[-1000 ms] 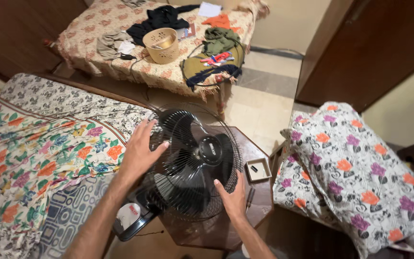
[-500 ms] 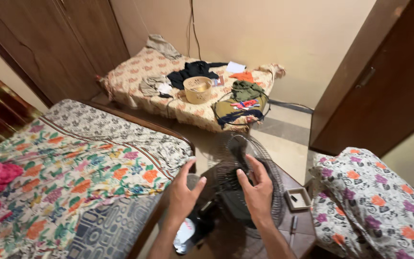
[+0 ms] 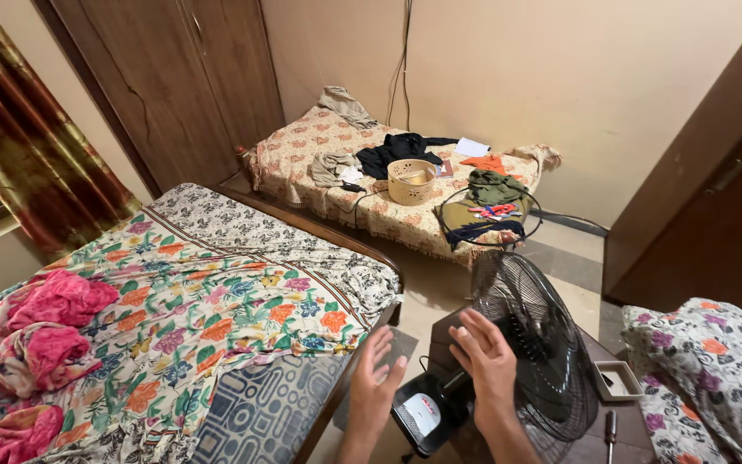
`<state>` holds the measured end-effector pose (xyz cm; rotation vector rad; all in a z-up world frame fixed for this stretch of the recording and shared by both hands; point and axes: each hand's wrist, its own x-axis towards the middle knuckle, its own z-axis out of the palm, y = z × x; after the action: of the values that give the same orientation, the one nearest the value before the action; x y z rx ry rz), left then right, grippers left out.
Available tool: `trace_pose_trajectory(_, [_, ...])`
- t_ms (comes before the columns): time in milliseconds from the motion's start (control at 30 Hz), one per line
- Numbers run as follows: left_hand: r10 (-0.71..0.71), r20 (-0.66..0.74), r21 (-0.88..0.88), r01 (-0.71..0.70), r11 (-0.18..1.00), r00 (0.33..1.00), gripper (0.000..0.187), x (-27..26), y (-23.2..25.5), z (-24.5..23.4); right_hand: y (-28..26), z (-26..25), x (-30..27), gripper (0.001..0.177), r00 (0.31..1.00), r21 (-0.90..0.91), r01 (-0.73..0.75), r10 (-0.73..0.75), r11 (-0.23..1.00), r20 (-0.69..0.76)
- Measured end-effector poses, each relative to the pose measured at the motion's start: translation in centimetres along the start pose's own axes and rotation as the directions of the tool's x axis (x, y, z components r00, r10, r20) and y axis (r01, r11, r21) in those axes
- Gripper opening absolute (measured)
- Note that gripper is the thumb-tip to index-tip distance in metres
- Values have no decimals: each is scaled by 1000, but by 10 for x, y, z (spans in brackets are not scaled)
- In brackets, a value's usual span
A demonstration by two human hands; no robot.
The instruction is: The person removes the front grill of a standing fan, then repeatedly attempts to fit a circular rubber ring onto the grill's edge. They adjust the ring's position multiple times but do not complete the assembly or secure the ring in place.
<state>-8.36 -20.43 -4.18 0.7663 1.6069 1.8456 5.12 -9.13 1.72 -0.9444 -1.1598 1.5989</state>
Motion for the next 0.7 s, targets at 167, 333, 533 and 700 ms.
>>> trace_pose_trajectory(167, [-61, 7, -62, 62, 996, 998, 70, 9, -47, -23, 20, 16, 4, 48, 994, 29, -100, 101, 995, -44])
trace_pose_trajectory(333, [-150, 79, 46, 147, 988, 985, 80, 47, -108, -59, 46, 31, 37, 48, 977, 53, -173, 178, 984, -114])
trace_pose_trajectory(533, [-208, 122, 38, 205, 978, 971, 81, 108, -149, -77, 69, 41, 84, 48, 976, 112, -155, 170, 981, -137])
trace_pose_trajectory(700, [-204, 163, 71, 194, 978, 965, 79, 158, -135, -77, 73, 57, 116, 47, 960, 147, -190, 215, 971, -180])
